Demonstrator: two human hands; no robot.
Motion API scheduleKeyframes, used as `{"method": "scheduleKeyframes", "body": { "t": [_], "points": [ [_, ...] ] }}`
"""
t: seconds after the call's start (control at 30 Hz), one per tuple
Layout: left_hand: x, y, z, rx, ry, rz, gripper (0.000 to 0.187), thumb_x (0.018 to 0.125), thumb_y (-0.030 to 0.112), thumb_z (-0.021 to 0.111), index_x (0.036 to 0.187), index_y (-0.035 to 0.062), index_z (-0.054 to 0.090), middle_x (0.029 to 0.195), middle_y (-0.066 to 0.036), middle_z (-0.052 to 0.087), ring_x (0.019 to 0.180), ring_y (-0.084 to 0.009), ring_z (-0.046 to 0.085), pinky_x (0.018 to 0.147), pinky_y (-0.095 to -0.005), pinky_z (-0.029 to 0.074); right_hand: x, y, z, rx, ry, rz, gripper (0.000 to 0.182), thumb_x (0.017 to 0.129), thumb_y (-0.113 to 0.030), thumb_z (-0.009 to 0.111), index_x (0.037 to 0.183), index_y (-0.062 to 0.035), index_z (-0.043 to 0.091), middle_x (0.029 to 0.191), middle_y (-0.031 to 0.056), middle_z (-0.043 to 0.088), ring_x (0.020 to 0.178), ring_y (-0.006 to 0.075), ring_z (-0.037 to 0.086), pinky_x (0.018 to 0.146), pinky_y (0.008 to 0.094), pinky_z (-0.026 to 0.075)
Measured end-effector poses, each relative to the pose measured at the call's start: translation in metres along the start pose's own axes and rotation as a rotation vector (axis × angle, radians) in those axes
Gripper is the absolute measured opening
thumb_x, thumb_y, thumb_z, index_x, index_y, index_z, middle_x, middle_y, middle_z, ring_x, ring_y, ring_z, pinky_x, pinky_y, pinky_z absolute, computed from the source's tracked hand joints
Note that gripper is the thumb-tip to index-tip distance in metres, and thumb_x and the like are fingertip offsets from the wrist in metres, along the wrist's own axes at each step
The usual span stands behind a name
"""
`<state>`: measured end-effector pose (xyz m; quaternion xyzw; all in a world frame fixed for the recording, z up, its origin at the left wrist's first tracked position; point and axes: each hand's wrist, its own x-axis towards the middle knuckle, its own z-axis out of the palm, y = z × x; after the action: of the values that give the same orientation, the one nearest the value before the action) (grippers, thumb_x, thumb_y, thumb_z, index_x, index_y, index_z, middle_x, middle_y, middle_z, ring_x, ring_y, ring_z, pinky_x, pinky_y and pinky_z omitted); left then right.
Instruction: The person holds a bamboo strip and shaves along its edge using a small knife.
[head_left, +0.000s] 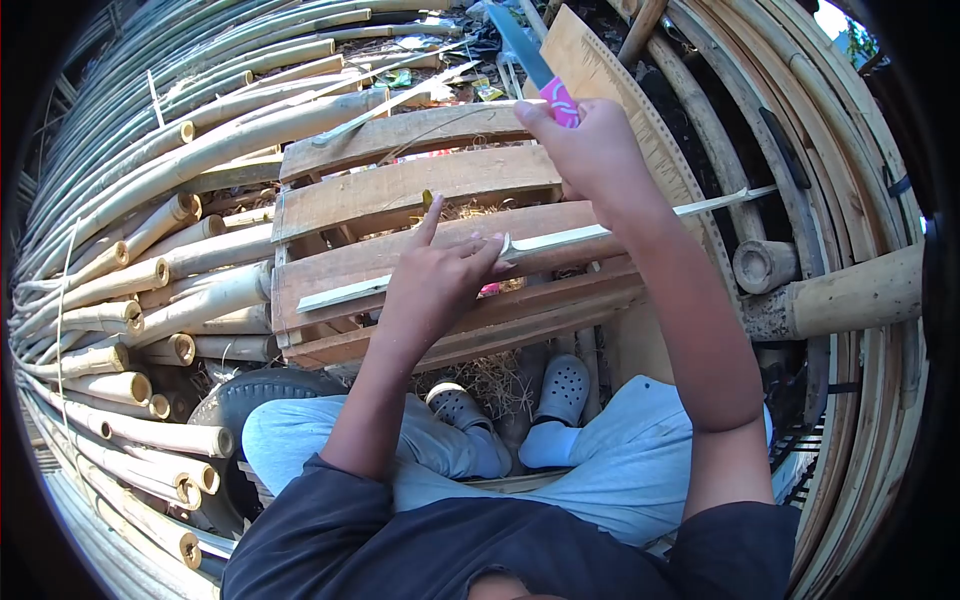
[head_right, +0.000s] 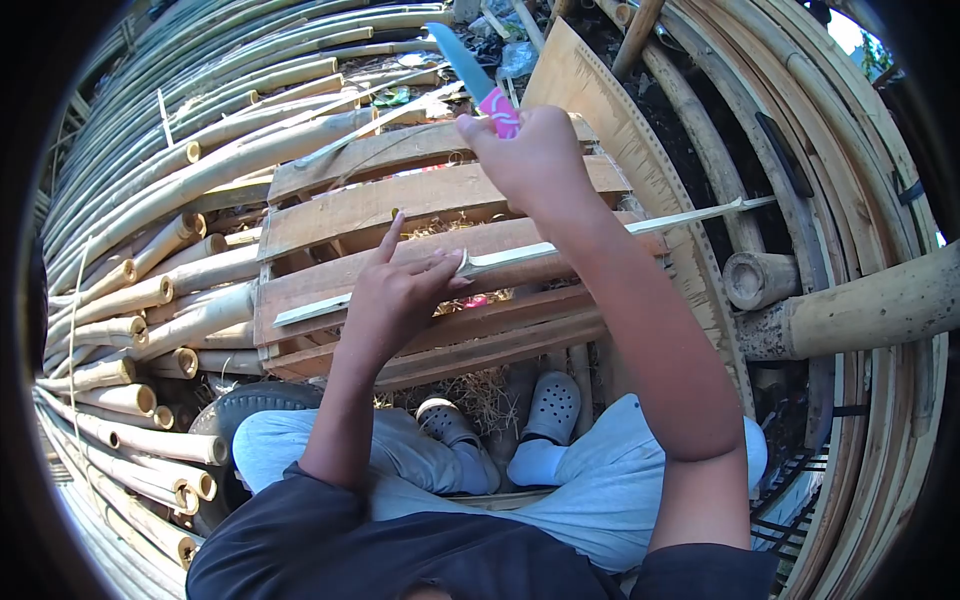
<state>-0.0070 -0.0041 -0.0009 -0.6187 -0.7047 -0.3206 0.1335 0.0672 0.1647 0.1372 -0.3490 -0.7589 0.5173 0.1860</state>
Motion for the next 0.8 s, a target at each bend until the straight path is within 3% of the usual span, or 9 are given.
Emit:
{"method": "scheduleKeyframes", "body": {
  "t": [0.03,0.17,0.23,0.3,0.43,0.5,0.53,0.6,0.8],
  "points": [
    [0.000,0.000,-0.001,-0.004,0.002,0.004,0.023,0.091,0.029,0.074,0.110,0.0157,0.076,0.088,-0.008,0.078,0.088,-0.0213,0.077,0.124,-0.0529,0.034,0.013,0.005,-0.008,-0.103,0.182,-0.025,0.029,0.096,-0.033,0.077,0.092,-0.0071,0.065,0.059,-0.0082,0.043,0.045,0.0011,0.032,0.039,0.0233,0.023],
    [0.000,-0.004,-0.009,0.005,-0.091,-0.006,0.029,0.092,0.031,0.073,0.117,0.0152,0.074,0.094,-0.009,0.079,0.093,-0.0215,0.076,0.124,-0.0540,0.033,0.020,0.018,-0.063,0.003,0.174,0.052,0.030,0.097,-0.034,0.076,0.098,-0.0061,0.066,0.060,-0.0079,0.045,0.044,0.0016,0.032,0.039,0.0238,0.023],
    [-0.001,-0.006,-0.014,0.008,-0.135,-0.018,0.031,0.093,0.031,0.072,0.118,0.0137,0.073,0.094,-0.009,0.079,0.096,-0.0207,0.076,0.123,-0.0541,0.034,-0.006,0.030,-0.080,-0.205,0.209,0.094,0.030,0.095,-0.031,0.077,0.096,-0.0024,0.069,0.067,-0.0027,0.054,0.051,0.0065,0.046,0.045,0.0278,0.037],
    [-0.001,-0.010,-0.019,-0.065,-0.099,-0.032,0.025,0.088,0.025,0.077,0.110,0.0131,0.078,0.096,-0.011,0.078,0.091,-0.0265,0.076,0.119,-0.0543,0.042,-0.027,0.061,-0.099,-0.306,0.205,0.028,0.032,0.094,-0.029,0.077,0.107,0.0004,0.071,0.071,-0.0007,0.057,0.061,0.0094,0.052,0.058,0.0317,0.048],
    [-0.002,-0.012,-0.038,-0.154,-0.142,-0.048,0.023,0.085,0.020,0.079,0.106,0.0095,0.079,0.097,-0.012,0.077,0.090,-0.0295,0.074,0.103,-0.0480,0.055,-0.064,0.114,-0.126,-0.620,0.133,-0.028,0.038,0.093,-0.024,0.077,0.118,0.0028,0.069,0.081,0.0043,0.068,0.076,0.0157,0.065,0.075,0.0372,0.054],
    [-0.001,-0.011,-0.048,-0.200,-0.171,-0.115,0.023,0.083,0.015,0.080,0.104,0.0064,0.079,0.095,-0.013,0.076,0.090,-0.0317,0.073,0.084,-0.0424,0.059,-0.070,0.138,-0.128,-0.585,0.232,-0.437,0.037,0.093,-0.020,0.075,0.123,-0.0009,0.069,0.095,0.0156,0.076,0.089,0.0293,0.074,0.080,0.0408,0.055],
    [0.000,-0.009,-0.051,-0.203,-0.175,-0.106,0.023,0.083,0.015,0.080,0.104,0.0064,0.079,0.095,-0.013,0.076,0.090,-0.0317,0.073,0.084,-0.0424,0.059,-0.071,0.140,-0.128,-0.584,0.241,-0.432,0.037,0.093,-0.020,0.075,0.123,-0.0009,0.069,0.095,0.0156,0.076,0.089,0.0293,0.074,0.080,0.0408,0.055],
    [0.003,-0.006,-0.054,-0.190,-0.151,-0.081,0.021,0.082,0.013,0.081,0.101,0.0052,0.078,0.092,-0.013,0.075,0.086,-0.0327,0.071,0.075,-0.0418,0.055,-0.068,0.142,-0.119,-0.585,0.215,-0.283,0.038,0.092,-0.017,0.075,0.128,-0.0076,0.068,0.103,0.0233,0.074,0.101,0.0414,0.072,0.084,0.0441,0.056],
    [0.007,0.016,-0.048,-0.135,-0.131,-0.333,0.012,0.086,0.016,0.077,0.094,0.0069,0.075,0.084,-0.010,0.068,0.076,-0.0327,0.067,0.071,-0.0435,0.053,-0.053,0.144,-0.120,-0.560,0.194,-0.289,0.028,0.093,-0.017,0.075,0.120,-0.0090,0.070,0.091,0.0212,0.072,0.088,0.0429,0.069,0.074,0.0467,0.053]
  ]
}}
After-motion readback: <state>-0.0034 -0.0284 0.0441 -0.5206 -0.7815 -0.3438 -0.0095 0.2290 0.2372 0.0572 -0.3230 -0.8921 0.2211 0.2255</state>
